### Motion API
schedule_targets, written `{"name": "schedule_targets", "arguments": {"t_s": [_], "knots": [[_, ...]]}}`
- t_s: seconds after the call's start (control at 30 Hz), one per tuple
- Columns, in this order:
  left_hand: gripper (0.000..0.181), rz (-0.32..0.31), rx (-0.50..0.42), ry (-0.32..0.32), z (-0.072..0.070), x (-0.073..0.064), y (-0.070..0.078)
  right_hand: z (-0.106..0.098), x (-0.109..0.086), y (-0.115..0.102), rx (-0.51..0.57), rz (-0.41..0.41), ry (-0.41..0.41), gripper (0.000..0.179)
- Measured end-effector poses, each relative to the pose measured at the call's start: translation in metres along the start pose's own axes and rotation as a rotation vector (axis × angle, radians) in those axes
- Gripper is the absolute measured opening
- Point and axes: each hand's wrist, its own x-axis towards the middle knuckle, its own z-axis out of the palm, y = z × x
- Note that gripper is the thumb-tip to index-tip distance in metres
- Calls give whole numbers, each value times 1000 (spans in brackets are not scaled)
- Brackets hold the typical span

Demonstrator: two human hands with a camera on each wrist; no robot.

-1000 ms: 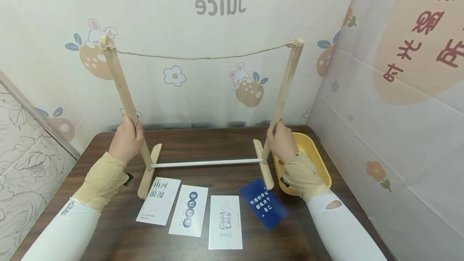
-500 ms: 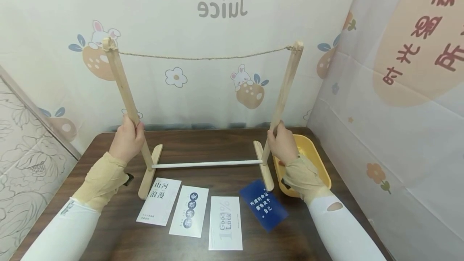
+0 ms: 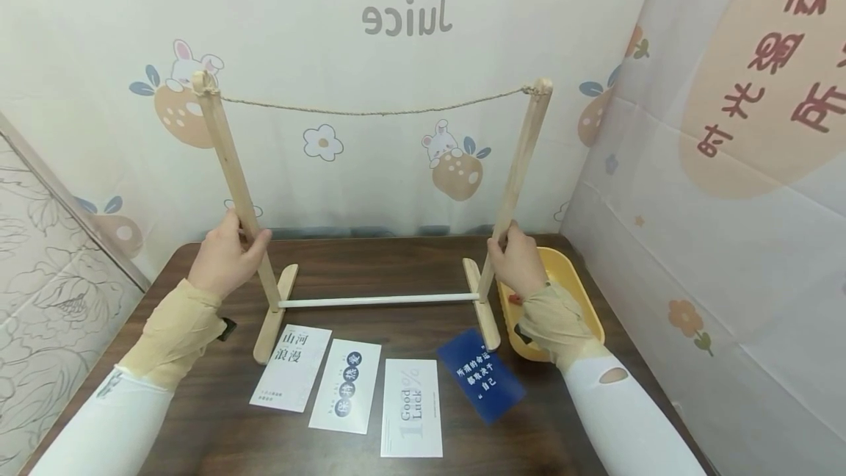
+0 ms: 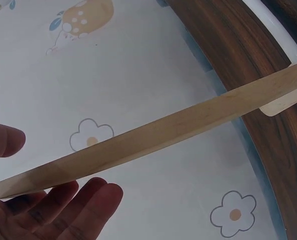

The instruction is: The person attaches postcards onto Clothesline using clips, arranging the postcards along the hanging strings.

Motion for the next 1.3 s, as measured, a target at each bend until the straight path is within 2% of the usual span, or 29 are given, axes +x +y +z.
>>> {"name": "schedule_targets", "arguments": {"t_s": [0.27,0.53,0.83,1.17,1.3], "knots": [[37,23,14,4,-5,-3,0,-5,0,-3,-16,-32,30,25],[45,22,52,76,-8,-7,2,-12,-5,-6,-18,-41,43,35],[50,17,73,100,-14,-12,4,-19,-10,-10,-39,-20,27,45],[46,50,66,144,-13,-24,2,-24,-15,-7,-32,-28,36,45],[42,44,68,152,-13,-28,4,-25,-17,-6,-38,-32,35,44]]}}
